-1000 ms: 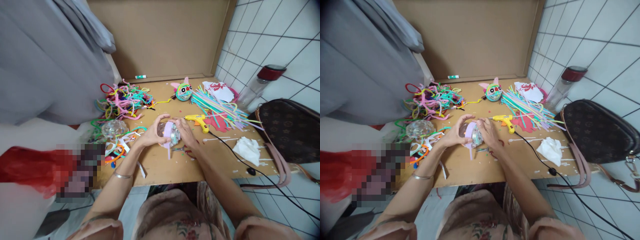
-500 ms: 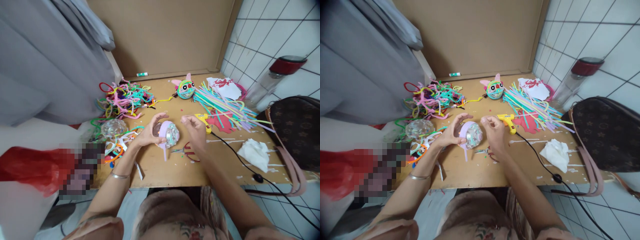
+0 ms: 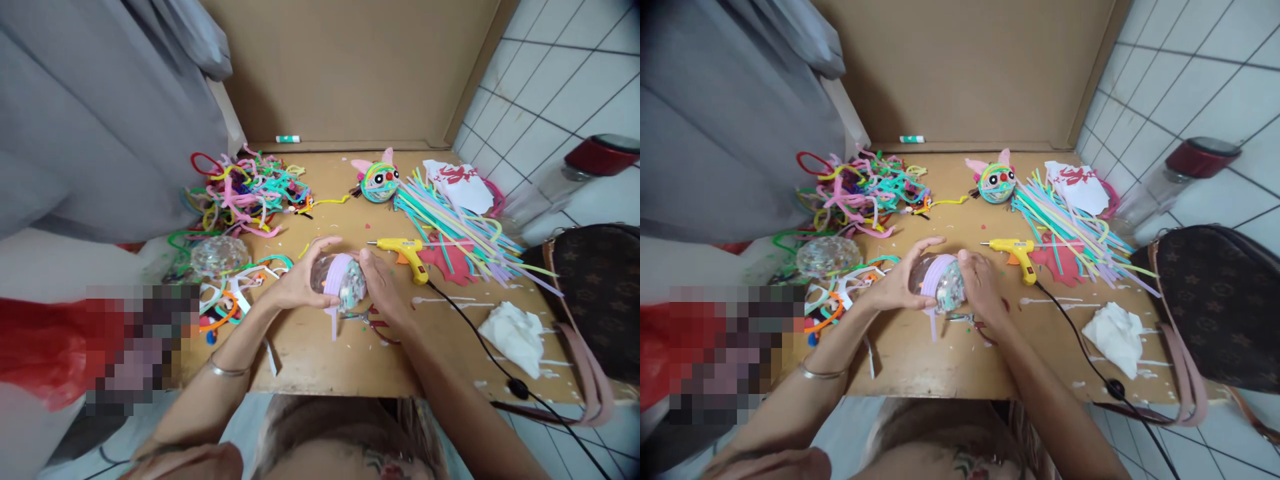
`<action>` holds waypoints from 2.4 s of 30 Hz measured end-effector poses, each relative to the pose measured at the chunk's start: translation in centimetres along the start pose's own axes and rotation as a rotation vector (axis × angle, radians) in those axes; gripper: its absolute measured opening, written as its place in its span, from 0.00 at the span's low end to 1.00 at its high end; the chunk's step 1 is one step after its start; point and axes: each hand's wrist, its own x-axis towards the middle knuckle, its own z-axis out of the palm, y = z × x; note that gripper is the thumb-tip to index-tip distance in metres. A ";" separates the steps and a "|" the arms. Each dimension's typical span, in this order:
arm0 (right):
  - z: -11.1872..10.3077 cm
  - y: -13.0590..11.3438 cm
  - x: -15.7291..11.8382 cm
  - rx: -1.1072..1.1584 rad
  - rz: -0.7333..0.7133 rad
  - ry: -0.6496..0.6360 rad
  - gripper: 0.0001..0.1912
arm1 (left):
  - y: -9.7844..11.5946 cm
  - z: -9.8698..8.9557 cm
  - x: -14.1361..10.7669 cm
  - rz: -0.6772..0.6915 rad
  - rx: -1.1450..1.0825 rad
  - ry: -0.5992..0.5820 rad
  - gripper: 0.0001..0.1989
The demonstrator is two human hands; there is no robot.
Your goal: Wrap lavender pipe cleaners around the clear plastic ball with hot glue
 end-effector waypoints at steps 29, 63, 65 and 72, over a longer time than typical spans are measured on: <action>-0.2 -1.3 -0.2 0.143 -0.109 0.066 0.29 | -1.5 -0.3 1.2 -0.082 -0.288 0.148 0.32; 0.4 -2.2 -2.0 -0.293 -0.735 0.169 0.09 | 1.1 -0.4 1.2 -0.275 -0.321 0.273 0.26; 0.4 -2.3 -2.0 -0.268 -0.725 0.163 0.08 | 1.0 -0.4 1.2 -0.276 -0.334 0.275 0.26; 0.5 -2.4 -2.0 -0.193 -0.664 0.188 0.07 | 1.2 -0.6 1.3 -0.319 -0.385 0.247 0.27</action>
